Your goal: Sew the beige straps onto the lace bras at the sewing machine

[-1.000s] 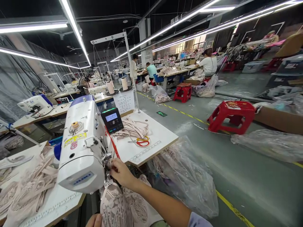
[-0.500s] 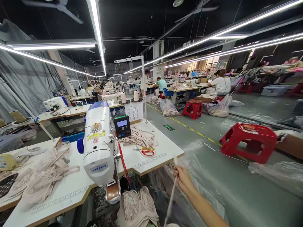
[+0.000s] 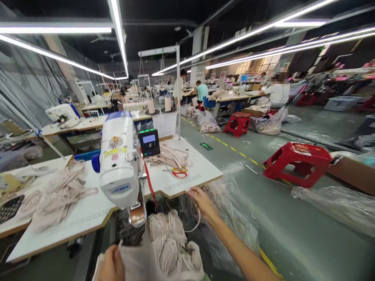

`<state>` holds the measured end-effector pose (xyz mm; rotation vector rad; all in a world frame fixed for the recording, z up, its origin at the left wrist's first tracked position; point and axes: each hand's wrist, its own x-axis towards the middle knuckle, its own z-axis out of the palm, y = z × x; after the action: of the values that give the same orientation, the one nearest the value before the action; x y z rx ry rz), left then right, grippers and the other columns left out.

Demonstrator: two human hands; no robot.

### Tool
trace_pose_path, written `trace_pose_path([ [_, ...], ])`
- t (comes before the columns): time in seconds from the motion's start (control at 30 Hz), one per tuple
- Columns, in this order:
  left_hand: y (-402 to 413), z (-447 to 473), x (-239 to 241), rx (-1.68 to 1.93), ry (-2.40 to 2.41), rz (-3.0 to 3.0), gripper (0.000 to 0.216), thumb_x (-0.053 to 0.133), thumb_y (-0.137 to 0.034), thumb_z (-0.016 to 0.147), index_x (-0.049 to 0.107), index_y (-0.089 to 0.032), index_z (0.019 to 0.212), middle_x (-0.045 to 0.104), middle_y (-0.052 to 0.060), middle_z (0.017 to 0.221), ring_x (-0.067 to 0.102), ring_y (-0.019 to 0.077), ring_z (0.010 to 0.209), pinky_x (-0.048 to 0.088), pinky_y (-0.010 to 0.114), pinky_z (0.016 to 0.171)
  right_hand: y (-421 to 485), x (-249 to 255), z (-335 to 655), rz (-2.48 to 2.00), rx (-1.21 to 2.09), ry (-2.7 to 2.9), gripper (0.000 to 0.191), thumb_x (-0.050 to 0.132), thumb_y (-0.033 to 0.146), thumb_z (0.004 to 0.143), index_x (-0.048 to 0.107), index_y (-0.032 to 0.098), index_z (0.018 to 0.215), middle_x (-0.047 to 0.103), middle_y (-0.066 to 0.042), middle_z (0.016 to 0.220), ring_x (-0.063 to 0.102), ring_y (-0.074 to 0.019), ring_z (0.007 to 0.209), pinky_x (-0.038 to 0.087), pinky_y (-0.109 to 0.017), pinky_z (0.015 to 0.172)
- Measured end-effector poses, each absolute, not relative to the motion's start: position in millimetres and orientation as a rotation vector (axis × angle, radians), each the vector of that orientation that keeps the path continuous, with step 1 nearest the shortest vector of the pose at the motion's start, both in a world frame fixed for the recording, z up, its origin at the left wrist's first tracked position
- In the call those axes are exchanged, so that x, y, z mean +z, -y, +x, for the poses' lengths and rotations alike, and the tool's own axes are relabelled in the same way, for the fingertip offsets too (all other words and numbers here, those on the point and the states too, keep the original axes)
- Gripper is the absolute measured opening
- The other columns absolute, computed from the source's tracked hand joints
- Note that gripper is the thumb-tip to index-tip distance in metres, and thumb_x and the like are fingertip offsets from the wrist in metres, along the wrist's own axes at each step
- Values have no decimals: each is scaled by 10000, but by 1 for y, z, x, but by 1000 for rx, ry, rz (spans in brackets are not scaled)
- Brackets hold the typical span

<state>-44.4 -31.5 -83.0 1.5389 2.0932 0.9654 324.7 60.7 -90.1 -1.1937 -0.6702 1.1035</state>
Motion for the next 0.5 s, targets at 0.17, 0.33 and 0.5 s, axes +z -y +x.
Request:
trace_pose_path([
  [0.17,31,-9,-70,903,-1632,1882,334,386,-320,930,683,-171,972,751,116,1020,695,241,960,528,356,847,-7,-75,262,-1200,1354,1062,271,798,316,644,668,169,830,676,-3,791,605,-137,750,455,-246,704],
  [0.33,42,12,-39,709,-1385,1885,326,530,-386,932,690,-194,1143,745,76,1091,687,198,959,523,295,843,28,-56,229,-1154,1061,1727,73,605,186,777,647,190,837,674,0,796,613,-140,747,442,-257,713],
  [0.5,60,17,-29,594,-1382,2072,308,611,-402,917,672,-176,1117,722,67,943,666,197,841,480,280,719,41,-56,217,-1114,1017,1937,60,605,212,826,652,201,862,687,3,779,591,-124,665,409,-233,628],
])
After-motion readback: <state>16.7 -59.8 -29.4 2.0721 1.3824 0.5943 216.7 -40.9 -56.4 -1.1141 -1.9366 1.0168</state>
